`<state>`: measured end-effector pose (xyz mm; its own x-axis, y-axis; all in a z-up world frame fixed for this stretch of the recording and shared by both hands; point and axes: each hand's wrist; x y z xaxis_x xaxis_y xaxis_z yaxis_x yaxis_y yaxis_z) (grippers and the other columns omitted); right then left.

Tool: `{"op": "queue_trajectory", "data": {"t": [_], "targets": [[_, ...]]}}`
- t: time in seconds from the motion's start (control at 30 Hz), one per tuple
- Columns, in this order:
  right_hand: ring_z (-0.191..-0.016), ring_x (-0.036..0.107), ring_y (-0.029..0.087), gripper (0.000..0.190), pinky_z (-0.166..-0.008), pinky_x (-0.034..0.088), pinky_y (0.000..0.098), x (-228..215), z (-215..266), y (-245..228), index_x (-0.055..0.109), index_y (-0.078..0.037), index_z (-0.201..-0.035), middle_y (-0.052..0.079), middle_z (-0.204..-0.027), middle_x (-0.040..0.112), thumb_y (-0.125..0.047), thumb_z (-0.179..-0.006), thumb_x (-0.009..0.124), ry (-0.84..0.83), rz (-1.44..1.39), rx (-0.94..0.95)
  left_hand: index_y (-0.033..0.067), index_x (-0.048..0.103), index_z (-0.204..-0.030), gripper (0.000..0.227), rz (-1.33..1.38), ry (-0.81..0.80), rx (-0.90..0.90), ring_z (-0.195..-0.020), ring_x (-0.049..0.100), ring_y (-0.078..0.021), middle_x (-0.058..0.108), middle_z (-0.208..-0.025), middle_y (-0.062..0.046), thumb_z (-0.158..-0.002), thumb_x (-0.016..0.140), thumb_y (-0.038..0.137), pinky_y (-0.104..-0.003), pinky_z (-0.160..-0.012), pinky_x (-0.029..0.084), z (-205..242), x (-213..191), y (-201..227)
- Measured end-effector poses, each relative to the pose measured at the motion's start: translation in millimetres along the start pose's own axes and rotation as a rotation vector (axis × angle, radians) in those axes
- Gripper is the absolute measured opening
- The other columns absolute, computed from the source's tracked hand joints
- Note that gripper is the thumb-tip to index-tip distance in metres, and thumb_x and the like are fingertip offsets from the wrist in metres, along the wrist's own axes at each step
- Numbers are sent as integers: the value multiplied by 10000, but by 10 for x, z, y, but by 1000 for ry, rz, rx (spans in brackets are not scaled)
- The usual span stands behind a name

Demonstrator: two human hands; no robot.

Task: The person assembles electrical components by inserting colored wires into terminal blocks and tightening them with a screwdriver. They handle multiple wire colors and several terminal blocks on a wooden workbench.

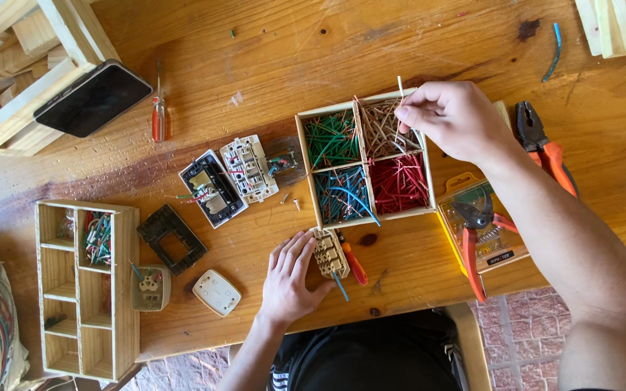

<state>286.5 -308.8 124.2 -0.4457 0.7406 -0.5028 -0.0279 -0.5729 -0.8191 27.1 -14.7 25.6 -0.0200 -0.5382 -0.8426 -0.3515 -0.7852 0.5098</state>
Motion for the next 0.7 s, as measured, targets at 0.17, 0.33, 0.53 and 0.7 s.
{"op": "queue_trajectory", "data": {"t": [0.17,0.33,0.53,0.7], "targets": [[-737,669,229,135,-748,537,333,100,390,-116,717,53,-1043,155,-825,725,-57,-1019,643,-6,-175,-218,-83,472,-1437,1029,135,167,45,-1282,594,-407,590,-1388,-252,-709,872,524,-529,-1091,456,-33,-44,50],[-706,635,219,153,-704,546,319,482,842,139,691,23,-1025,150,-807,686,-124,-986,679,8,-372,-229,-67,441,-1472,1054,289,185,13,-1324,561,-418,585,-1402,-234,-780,741,670,-561,-1099,443,145,43,-105],[-518,504,124,66,-451,437,245,1360,1438,506,693,32,-928,147,-782,560,78,-881,705,148,-1031,-348,-15,677,-1232,362,467,440,29,-1052,677,-404,682,-1079,-143,-969,662,233,-543,-964,510,138,-269,322],[-528,476,141,150,-472,359,237,2051,1896,434,712,50,-975,213,-815,632,134,-855,677,218,-1229,-325,85,736,-1171,452,229,549,146,-973,713,-303,715,-1019,-63,-784,884,265,-519,-949,509,42,-454,816]]}}
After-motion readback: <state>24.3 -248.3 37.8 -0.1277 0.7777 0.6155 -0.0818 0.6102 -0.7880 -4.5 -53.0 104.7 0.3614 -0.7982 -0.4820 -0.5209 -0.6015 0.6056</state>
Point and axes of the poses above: each hand's wrist, its own z-axis away from the middle knuckle, its own x-axis out of the palm, y = z × x
